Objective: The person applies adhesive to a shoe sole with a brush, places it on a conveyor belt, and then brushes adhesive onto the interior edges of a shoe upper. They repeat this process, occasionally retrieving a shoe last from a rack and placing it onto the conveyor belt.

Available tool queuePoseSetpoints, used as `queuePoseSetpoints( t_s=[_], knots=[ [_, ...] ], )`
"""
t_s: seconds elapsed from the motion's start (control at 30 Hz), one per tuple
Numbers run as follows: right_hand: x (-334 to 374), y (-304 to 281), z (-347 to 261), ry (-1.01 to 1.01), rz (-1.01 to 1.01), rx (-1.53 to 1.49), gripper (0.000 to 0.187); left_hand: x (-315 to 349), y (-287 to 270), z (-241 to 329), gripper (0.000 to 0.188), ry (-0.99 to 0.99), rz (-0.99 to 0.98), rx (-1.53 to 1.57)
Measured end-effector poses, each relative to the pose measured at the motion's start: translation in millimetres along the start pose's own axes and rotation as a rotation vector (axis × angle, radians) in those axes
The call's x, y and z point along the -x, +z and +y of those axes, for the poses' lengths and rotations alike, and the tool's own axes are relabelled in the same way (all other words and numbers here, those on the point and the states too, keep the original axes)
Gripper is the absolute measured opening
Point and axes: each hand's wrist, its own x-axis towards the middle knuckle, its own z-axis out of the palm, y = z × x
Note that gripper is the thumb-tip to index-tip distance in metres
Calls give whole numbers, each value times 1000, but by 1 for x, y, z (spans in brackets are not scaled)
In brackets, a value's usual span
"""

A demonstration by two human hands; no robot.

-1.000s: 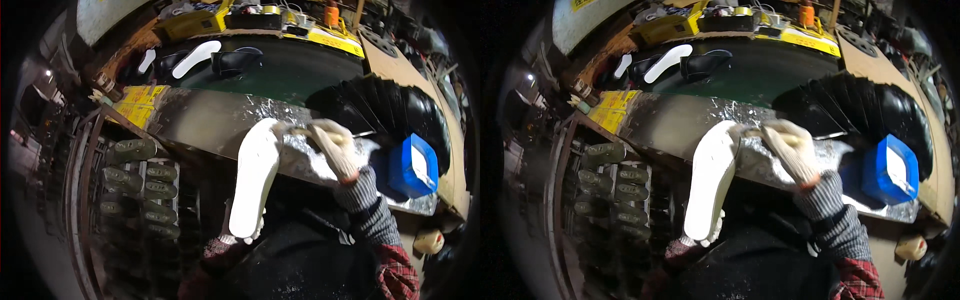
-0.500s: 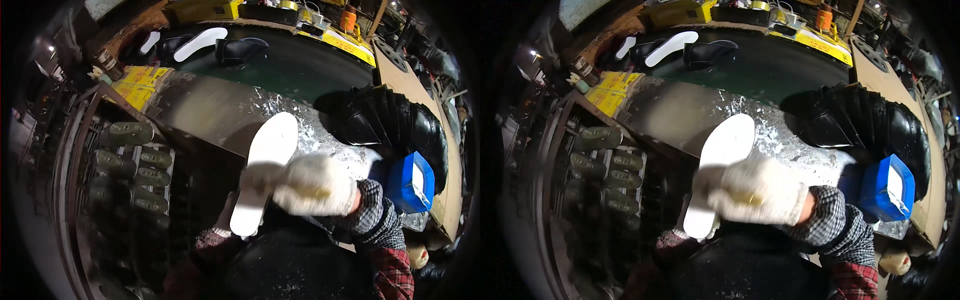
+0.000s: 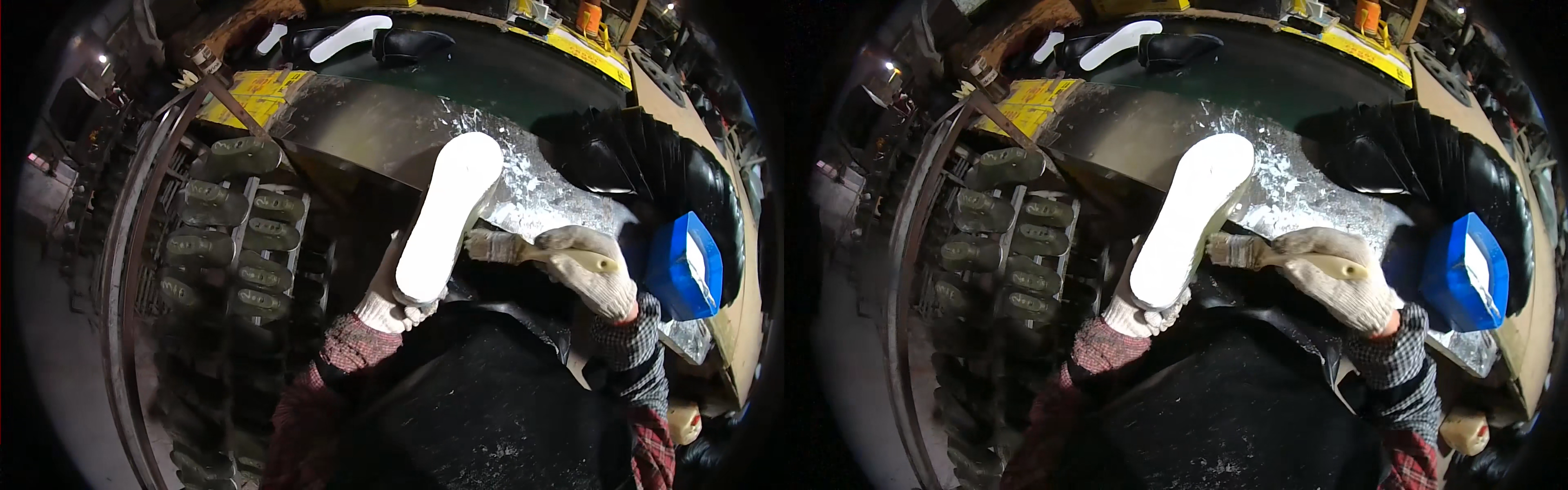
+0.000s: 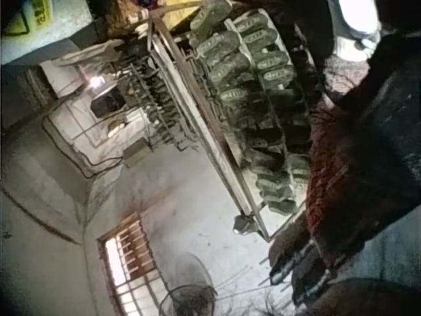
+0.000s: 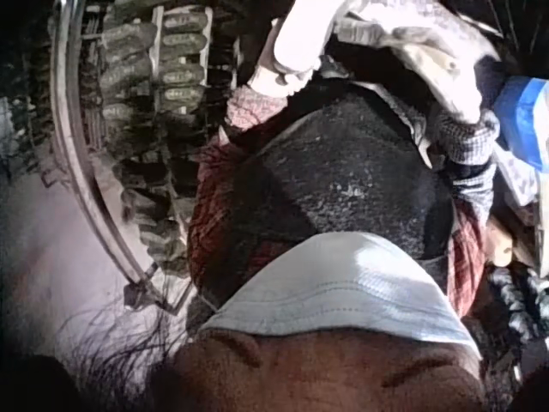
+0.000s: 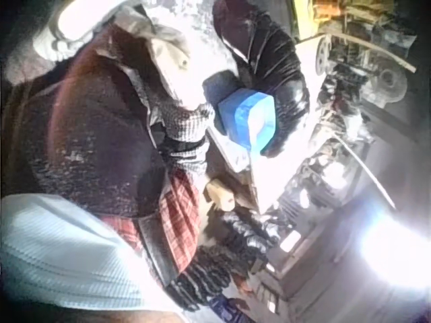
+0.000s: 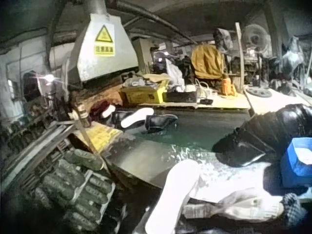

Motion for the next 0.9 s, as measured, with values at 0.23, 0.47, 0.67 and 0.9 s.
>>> queuePoseSetpoints(
  t_s=[0.23,0.47,0.67,0.9],
  knots=[
    [-41,16,13,-48,-129,44,23,16,-51,7,87,-34,-142,6],
    [-66,-27,15,-336,329,432,28,25,-60,13,87,-20,202,-37],
    [-28,-2,-16,-514,-228,737,31,22,-73,2,70,125,138,75],
    [-112,-27,-15,-634,-90,1100,27,27,-56,8,62,97,-45,-22]
  ],
)
